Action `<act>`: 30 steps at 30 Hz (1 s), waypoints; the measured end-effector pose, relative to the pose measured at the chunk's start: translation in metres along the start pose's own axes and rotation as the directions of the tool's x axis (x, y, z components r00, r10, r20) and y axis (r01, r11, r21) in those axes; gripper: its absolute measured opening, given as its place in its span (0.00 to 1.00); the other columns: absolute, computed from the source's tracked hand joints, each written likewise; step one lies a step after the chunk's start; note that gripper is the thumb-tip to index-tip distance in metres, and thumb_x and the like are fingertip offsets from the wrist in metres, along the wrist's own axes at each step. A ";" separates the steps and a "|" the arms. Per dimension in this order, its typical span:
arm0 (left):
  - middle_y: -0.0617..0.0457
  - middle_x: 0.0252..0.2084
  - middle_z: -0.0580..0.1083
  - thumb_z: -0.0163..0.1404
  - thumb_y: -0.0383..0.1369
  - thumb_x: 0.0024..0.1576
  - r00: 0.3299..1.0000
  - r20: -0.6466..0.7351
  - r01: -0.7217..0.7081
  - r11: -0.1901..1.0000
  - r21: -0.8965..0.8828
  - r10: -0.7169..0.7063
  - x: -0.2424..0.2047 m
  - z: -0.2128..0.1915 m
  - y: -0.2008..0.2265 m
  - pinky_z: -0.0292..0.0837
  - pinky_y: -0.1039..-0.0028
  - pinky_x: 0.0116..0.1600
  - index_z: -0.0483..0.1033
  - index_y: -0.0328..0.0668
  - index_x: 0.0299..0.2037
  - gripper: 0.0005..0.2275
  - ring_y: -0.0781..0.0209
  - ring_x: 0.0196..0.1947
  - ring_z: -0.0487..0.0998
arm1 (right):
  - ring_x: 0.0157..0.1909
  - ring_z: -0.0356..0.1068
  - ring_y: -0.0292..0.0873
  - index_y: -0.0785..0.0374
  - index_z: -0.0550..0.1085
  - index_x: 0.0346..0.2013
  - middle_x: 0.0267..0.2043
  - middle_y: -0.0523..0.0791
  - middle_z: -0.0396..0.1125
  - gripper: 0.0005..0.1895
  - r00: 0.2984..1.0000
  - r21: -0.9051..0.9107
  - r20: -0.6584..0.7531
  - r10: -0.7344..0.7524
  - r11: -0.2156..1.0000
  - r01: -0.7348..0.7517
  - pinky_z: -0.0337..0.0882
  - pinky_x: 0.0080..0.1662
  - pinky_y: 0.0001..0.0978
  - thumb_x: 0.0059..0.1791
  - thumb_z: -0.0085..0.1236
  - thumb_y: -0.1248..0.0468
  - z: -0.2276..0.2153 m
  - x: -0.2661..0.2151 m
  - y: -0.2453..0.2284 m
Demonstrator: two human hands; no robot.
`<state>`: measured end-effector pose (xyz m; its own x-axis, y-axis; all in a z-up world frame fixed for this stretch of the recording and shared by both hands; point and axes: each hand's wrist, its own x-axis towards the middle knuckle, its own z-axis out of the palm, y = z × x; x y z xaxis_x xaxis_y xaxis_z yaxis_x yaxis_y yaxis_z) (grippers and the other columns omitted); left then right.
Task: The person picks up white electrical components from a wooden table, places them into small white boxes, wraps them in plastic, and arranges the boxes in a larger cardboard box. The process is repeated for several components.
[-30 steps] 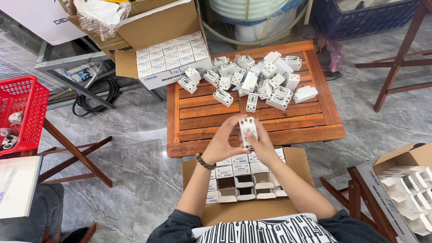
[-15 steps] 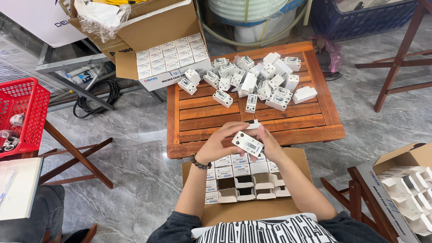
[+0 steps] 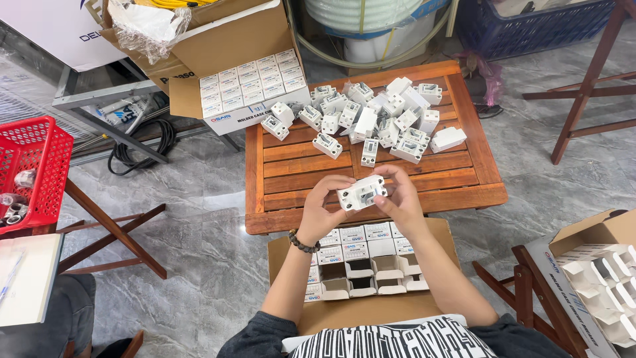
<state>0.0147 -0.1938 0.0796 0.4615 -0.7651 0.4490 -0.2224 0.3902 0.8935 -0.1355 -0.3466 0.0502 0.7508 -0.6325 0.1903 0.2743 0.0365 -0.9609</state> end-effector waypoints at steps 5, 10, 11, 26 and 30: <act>0.50 0.50 0.79 0.72 0.29 0.46 0.997 -0.018 -0.075 0.994 0.076 0.077 -0.001 0.002 0.001 0.74 0.66 0.59 0.79 0.40 0.48 0.21 0.55 0.54 0.80 | 0.58 0.66 0.48 0.62 0.70 0.57 0.59 0.49 0.63 0.37 0.981 -0.377 -0.023 -0.191 0.911 0.169 0.72 0.52 0.42 0.44 0.69 0.43 0.022 -0.010 -0.040; 0.49 0.48 0.79 0.70 0.28 0.48 0.988 -0.048 -0.139 0.985 0.102 0.144 -0.001 0.004 0.003 0.74 0.63 0.54 0.80 0.41 0.48 0.18 0.52 0.50 0.80 | 0.49 0.69 0.48 0.57 0.81 0.43 0.50 0.45 0.67 0.21 0.828 -0.606 0.058 -0.558 0.639 0.473 0.73 0.51 0.37 0.40 0.79 0.55 0.027 -0.014 -0.047; 0.49 0.48 0.79 0.70 0.28 0.48 0.989 -0.048 -0.138 0.985 0.101 0.143 -0.001 0.004 0.004 0.74 0.63 0.54 0.80 0.41 0.48 0.18 0.52 0.50 0.80 | 0.49 0.69 0.48 0.57 0.81 0.43 0.50 0.45 0.67 0.21 0.829 -0.607 0.057 -0.557 0.640 0.472 0.73 0.51 0.37 0.40 0.79 0.55 0.030 -0.015 -0.048; 0.52 0.45 0.73 0.70 0.43 0.49 0.984 -0.045 -0.164 0.973 0.164 0.174 -0.006 -0.003 -0.003 0.72 0.64 0.52 0.81 0.46 0.49 0.21 0.54 0.47 0.77 | 0.51 0.70 0.49 0.56 0.80 0.54 0.51 0.46 0.69 0.34 0.864 -0.590 0.137 -0.484 0.661 0.463 0.71 0.52 0.41 0.35 0.81 0.57 0.044 -0.016 -0.059; 0.52 0.43 0.69 0.70 0.36 0.50 0.983 -0.038 -0.169 0.962 0.213 0.181 -0.007 -0.004 -0.001 0.70 0.61 0.56 0.82 0.46 0.50 0.19 0.55 0.44 0.74 | 0.53 0.72 0.51 0.56 0.78 0.57 0.52 0.48 0.69 0.39 0.897 -0.607 0.136 -0.420 0.680 0.410 0.73 0.54 0.44 0.33 0.82 0.54 0.047 -0.020 -0.053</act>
<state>0.0151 -0.1874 0.0755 0.4458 -0.6622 0.6024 -0.4750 0.3954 0.7861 -0.1364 -0.2992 0.1068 0.6403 -0.4778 0.6014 0.1298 -0.7045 -0.6978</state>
